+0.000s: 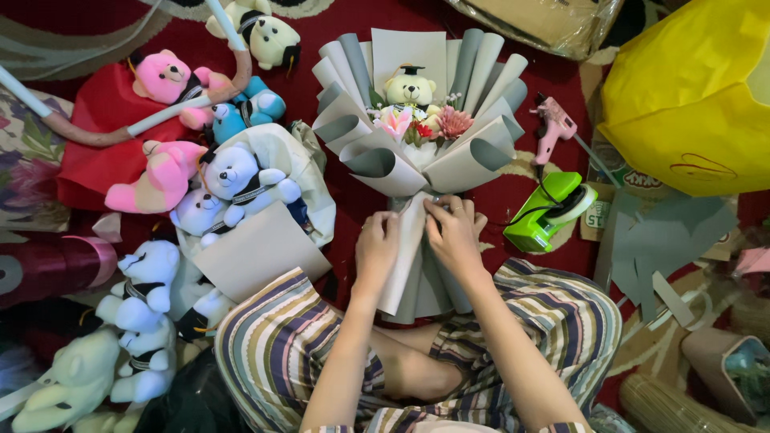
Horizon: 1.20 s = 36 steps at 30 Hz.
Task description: The person cuts grey wrapping paper with pink scissors and then wraps it around a bouquet containing a small teddy bear and flowers.
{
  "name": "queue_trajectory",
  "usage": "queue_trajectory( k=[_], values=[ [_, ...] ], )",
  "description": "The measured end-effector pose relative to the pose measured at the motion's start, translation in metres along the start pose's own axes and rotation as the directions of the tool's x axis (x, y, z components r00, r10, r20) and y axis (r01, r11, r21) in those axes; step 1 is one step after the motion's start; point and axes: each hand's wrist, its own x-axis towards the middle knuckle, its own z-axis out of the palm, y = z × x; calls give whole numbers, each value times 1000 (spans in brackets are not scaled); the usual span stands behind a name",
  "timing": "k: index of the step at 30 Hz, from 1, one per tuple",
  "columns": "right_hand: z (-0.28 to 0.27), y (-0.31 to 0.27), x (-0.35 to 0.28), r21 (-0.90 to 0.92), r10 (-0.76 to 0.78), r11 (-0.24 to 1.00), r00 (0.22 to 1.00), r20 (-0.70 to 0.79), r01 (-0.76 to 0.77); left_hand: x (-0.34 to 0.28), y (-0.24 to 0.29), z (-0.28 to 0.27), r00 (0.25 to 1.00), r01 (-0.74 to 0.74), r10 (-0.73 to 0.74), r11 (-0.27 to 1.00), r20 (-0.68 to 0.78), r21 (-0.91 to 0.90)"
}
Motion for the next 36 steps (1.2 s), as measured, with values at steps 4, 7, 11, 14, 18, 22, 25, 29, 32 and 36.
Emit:
queue_trajectory(
  k=[4,7,11,14,18,22,25,29,32,36],
  values=[
    [-8,-7,0,-31,-33,999,999,-9,33,18,0,-3,969,224,-230,971,85,77],
    [-8,-7,-1,-39,-43,998,999,-4,43,25,6,-7,960,251,-267,954,83,162],
    [-11,-7,-4,-22,-43,999,998,45,44,29,18,-17,949,256,-292,935,120,247],
    [-17,-13,-3,-33,-73,997,995,71,76,32,10,-16,928,294,-336,925,158,242],
    [-20,-17,-2,-25,-89,996,993,83,91,32,6,-23,910,312,-364,916,199,251],
    [-17,-14,-2,-12,-111,994,990,90,112,20,33,-44,870,360,-415,904,268,231],
    [-25,-20,-4,14,-131,991,986,108,130,21,32,-47,859,373,-419,906,293,202],
    [-41,-32,-1,107,-155,984,979,135,141,32,10,-36,901,341,-358,933,245,112],
    [-37,-32,0,94,-160,985,977,137,148,31,4,-26,929,296,-305,952,208,72],
    [-24,-21,-1,-38,-165,985,982,93,169,30,8,-17,966,173,-167,985,196,-16]
  ],
)
